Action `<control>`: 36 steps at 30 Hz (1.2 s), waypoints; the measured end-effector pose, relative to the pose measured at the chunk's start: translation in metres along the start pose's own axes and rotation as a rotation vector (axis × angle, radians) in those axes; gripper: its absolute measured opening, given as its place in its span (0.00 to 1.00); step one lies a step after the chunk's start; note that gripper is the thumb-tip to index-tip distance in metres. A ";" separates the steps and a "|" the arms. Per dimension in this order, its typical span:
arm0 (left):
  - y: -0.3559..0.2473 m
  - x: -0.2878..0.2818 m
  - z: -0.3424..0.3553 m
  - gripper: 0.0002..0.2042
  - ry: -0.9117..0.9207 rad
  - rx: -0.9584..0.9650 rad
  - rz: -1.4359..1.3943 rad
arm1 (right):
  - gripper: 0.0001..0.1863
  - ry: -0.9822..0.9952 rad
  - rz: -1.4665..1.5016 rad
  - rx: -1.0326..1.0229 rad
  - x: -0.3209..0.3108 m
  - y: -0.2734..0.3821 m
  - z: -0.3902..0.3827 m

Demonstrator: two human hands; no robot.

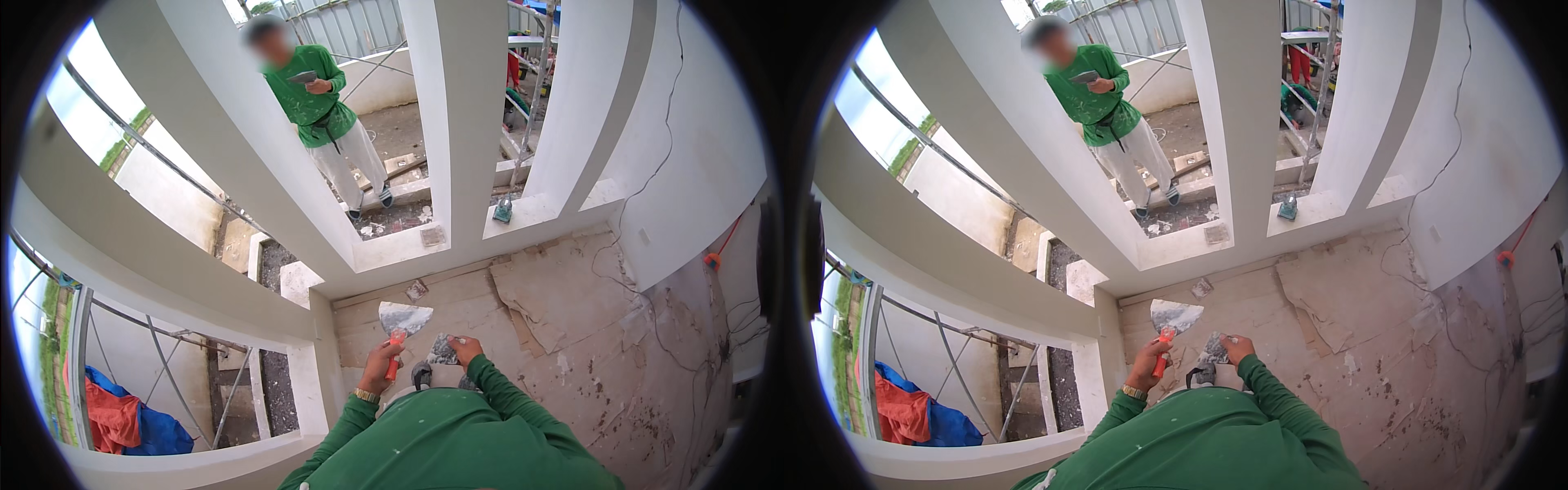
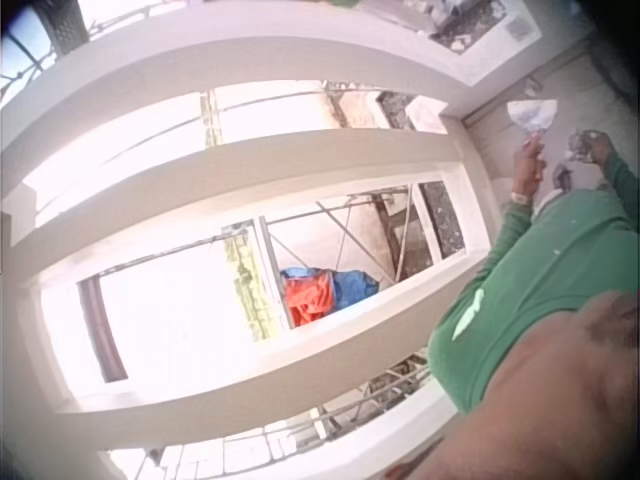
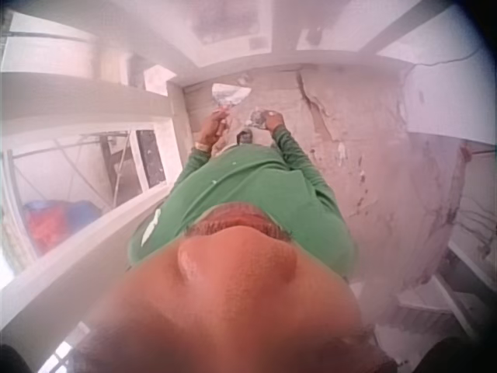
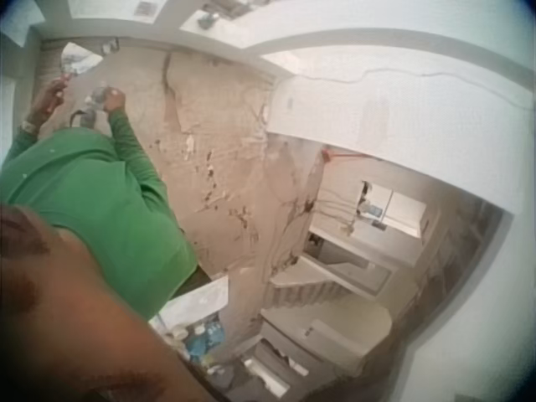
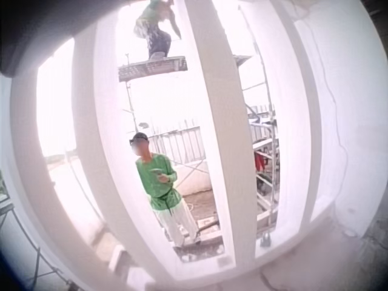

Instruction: The person scrapes plaster from a trowel onto a bucket, then scoops plaster from the bucket onto a hawk. They spread the plaster on a white board using a trowel. The person is wearing a green long-sleeved shirt and a watch.

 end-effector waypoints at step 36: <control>-0.006 -0.006 0.035 0.12 0.196 -0.065 0.021 | 0.30 -0.246 -0.306 -0.150 -0.013 -0.017 0.008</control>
Point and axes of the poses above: each hand's wrist, its own z-axis towards the middle knuckle, its own x-axis out of the palm, y = z × x, the point moved 4 cm from there along z, towards the middle knuckle, and after that the axes turned 2 degrees about z, right-handed, at the moved point
